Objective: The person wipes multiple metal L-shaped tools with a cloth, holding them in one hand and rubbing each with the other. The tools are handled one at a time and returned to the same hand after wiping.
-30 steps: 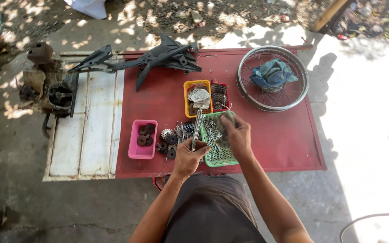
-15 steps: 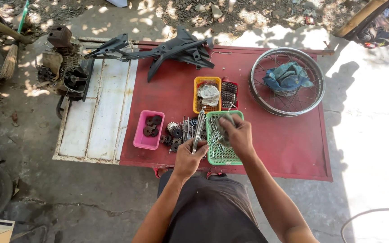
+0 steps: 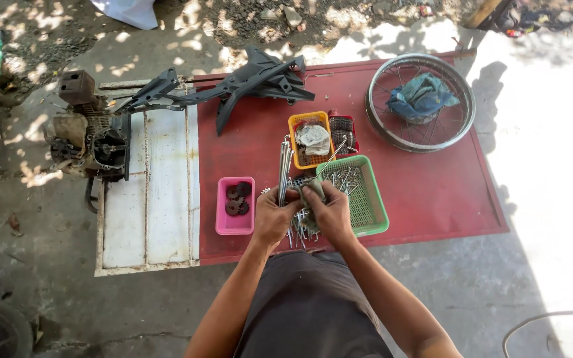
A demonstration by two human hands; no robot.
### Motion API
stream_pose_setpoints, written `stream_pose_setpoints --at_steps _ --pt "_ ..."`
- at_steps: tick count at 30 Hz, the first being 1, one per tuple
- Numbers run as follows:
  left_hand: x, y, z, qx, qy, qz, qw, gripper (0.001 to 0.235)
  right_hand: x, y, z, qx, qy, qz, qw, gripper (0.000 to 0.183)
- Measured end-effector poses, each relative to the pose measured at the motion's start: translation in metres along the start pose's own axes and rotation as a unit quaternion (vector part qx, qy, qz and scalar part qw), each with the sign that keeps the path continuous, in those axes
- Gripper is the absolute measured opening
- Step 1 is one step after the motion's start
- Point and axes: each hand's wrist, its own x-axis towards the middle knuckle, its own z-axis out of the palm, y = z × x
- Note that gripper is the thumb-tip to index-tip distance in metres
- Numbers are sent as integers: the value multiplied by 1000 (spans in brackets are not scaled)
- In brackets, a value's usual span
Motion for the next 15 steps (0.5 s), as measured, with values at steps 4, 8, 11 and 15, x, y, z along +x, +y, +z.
stream_pose_setpoints --at_steps 4,8,11,15 --pt "0 6 -15 13 -49 -21 998 12 0 -15 10 26 61 -1 998 16" --pt "2 2 -28 0 -107 -29 994 7 -10 -40 18 15 138 -54 989 18" --pt "-4 12 -25 10 -123 -36 992 8 -18 -48 11 6 185 -62 981 20" --pt "-1 -2 -18 33 -116 -24 992 14 -14 -36 -16 -46 202 -80 975 22"
